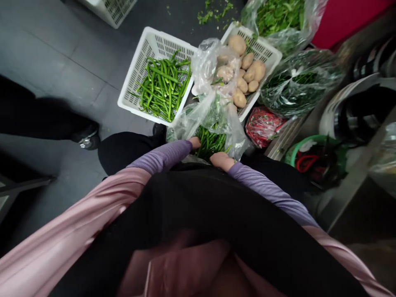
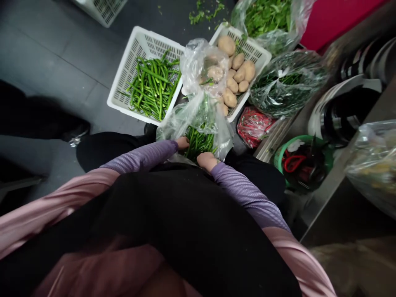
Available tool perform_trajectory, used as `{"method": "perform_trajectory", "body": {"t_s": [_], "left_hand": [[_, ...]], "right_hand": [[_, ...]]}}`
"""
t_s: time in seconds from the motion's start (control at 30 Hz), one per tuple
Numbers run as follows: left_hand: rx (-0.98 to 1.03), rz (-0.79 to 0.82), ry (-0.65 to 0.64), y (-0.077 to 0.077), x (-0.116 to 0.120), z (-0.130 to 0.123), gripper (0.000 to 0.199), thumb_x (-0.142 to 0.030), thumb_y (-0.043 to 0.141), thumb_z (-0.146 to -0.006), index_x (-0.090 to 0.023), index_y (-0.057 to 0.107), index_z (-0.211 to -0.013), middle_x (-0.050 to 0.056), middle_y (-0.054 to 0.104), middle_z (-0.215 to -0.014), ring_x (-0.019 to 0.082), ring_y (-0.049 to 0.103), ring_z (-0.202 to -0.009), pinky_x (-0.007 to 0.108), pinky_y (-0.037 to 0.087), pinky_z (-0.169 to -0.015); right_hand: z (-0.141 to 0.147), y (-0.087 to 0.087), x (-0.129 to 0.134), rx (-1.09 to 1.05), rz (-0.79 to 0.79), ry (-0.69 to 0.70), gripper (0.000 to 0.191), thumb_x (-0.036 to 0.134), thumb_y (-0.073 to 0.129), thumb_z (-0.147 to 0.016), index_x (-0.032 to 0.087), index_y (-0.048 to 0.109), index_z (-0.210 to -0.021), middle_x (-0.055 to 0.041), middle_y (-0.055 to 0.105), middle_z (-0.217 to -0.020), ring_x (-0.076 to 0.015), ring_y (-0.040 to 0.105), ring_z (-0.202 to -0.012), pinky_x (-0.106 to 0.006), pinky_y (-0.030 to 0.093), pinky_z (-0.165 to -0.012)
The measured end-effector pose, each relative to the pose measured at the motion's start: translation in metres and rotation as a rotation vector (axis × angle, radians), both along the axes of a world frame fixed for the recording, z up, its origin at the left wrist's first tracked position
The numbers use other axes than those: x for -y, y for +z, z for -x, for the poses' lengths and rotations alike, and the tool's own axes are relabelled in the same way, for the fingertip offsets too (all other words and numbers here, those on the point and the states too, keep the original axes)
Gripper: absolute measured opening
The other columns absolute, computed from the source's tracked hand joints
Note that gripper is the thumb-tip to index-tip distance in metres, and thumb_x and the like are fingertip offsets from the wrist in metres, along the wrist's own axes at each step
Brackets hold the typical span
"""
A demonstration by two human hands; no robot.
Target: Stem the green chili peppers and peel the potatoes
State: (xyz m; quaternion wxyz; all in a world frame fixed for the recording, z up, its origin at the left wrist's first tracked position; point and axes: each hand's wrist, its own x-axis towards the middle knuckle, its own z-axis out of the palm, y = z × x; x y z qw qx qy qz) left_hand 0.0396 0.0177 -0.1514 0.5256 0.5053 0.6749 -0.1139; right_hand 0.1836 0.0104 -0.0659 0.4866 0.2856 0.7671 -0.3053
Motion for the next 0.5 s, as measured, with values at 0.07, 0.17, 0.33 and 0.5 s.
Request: {"method": "perform_trajectory", "body": {"t_s": [0.07,0.17,0.33,0.5], "left_hand": [[-0.007,0.058,0.019,-0.006,0.007,-0.008,0.051,-0.02,0.063,-0.089,-0.007,0.056,-0.137,0.016,0.07,-0.122,0.022,0.071,-0.106,0.025,0.056,-0.085],[-0.015,0.04,0.046,-0.007,0.025,-0.027,0.084,-0.034,0.077,-0.082,-0.003,0.037,-0.148,0.021,0.061,-0.136,0.027,0.064,-0.123,0.028,0.053,-0.096],[-0.098,-0.001,0.143,-0.006,0.033,-0.054,0.099,-0.045,0.087,-0.073,-0.005,0.035,-0.147,0.028,0.048,-0.146,0.037,0.054,-0.134,0.04,0.045,-0.11],[-0.123,0.022,0.186,-0.008,0.022,-0.061,0.106,-0.05,0.089,-0.07,-0.006,0.035,-0.149,0.029,0.045,-0.149,0.038,0.052,-0.137,0.04,0.043,-0.111]], "right_hand": [[-0.005,0.004,0.001,0.018,0.036,-0.01,0.04,0.007,0.045,-0.097,0.004,0.071,-0.127,-0.0273,0.069,-0.127,-0.0347,0.065,-0.127,-0.045,0.054,-0.103],[-0.011,0.006,0.003,0.042,0.09,-0.038,0.039,0.012,0.044,-0.1,0.005,0.072,-0.127,-0.0258,0.068,-0.131,-0.0343,0.063,-0.129,-0.044,0.053,-0.106],[-0.018,0.004,0.006,0.088,0.108,-0.095,0.04,0.012,0.043,-0.101,0.005,0.07,-0.13,-0.027,0.065,-0.135,-0.0337,0.061,-0.132,-0.044,0.052,-0.107],[-0.028,-0.001,0.004,0.119,0.093,-0.137,0.04,0.005,0.046,-0.096,0.003,0.07,-0.129,-0.0285,0.066,-0.132,-0.0351,0.062,-0.13,-0.046,0.053,-0.104]]}}
